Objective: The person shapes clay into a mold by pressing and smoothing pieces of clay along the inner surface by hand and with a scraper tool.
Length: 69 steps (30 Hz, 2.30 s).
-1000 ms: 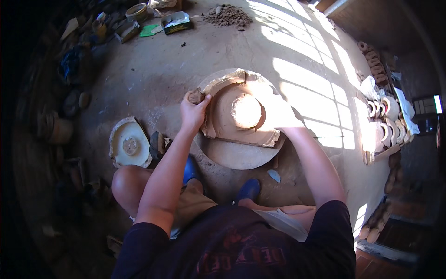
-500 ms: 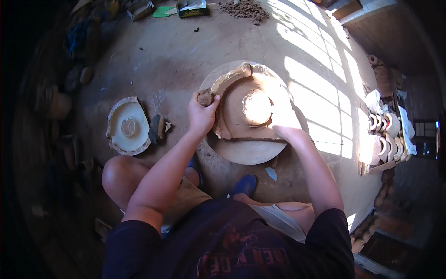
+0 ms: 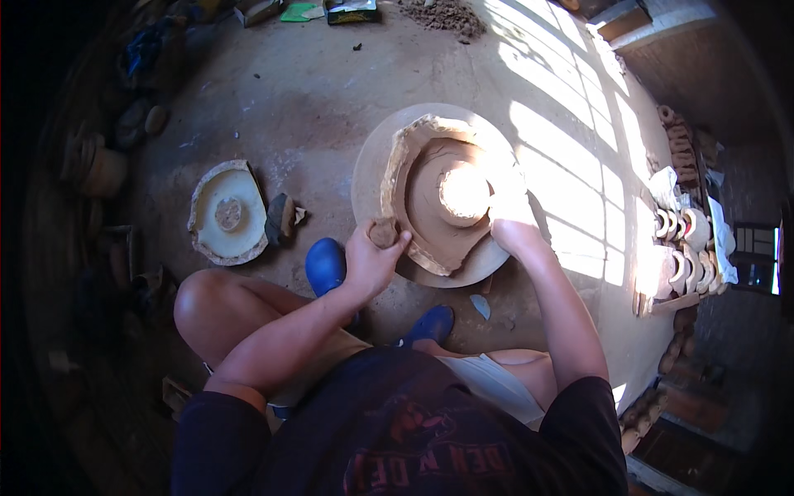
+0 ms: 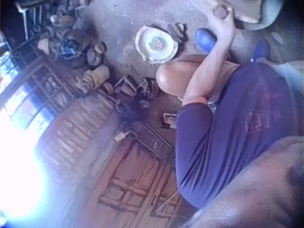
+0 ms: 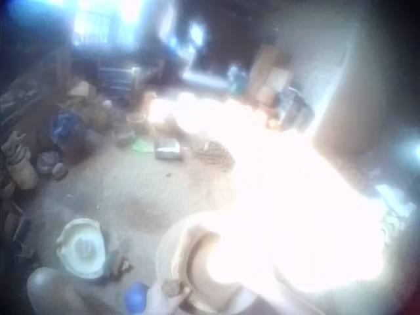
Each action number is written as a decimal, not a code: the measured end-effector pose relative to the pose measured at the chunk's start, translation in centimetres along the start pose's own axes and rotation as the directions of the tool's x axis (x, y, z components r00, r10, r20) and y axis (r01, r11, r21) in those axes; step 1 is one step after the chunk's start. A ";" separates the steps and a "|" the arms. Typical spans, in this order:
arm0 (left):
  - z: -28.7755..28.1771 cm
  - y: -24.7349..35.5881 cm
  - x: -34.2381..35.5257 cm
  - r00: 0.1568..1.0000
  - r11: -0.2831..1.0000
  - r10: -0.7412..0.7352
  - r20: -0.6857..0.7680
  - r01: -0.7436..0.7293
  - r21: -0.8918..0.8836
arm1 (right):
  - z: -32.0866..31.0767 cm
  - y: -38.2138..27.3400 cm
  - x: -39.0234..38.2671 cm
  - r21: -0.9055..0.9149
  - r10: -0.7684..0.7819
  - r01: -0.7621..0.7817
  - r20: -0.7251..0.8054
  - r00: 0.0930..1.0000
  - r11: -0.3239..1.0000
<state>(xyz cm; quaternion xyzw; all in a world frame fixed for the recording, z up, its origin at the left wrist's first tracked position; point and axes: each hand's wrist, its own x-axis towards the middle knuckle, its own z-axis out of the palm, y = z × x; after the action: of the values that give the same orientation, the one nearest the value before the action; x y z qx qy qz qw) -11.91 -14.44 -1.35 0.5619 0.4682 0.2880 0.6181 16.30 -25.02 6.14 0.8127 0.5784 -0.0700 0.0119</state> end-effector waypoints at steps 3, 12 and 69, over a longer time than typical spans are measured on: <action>0.4 2.4 1.0 0.999 0.994 0.033 -0.032 -0.030 0.105 | -0.3 0.6 -0.8 0.063 0.020 -0.024 0.067 0.998 0.998; 1.8 2.6 13.6 0.971 0.970 0.237 0.016 -0.236 -0.056 | 0.3 -0.7 -1.8 0.103 -0.017 0.018 -0.005 1.000 0.995; 5.9 0.6 -9.2 0.604 0.907 0.287 0.744 -0.421 -0.008 | 0.9 2.7 -2.2 0.234 0.161 -0.177 0.083 0.983 0.956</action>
<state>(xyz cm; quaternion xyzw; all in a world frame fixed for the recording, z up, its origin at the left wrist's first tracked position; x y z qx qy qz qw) -10.09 -24.96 1.18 0.7607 0.0840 0.1162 0.6331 18.05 -28.05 5.39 0.8520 0.4934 -0.1638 -0.0623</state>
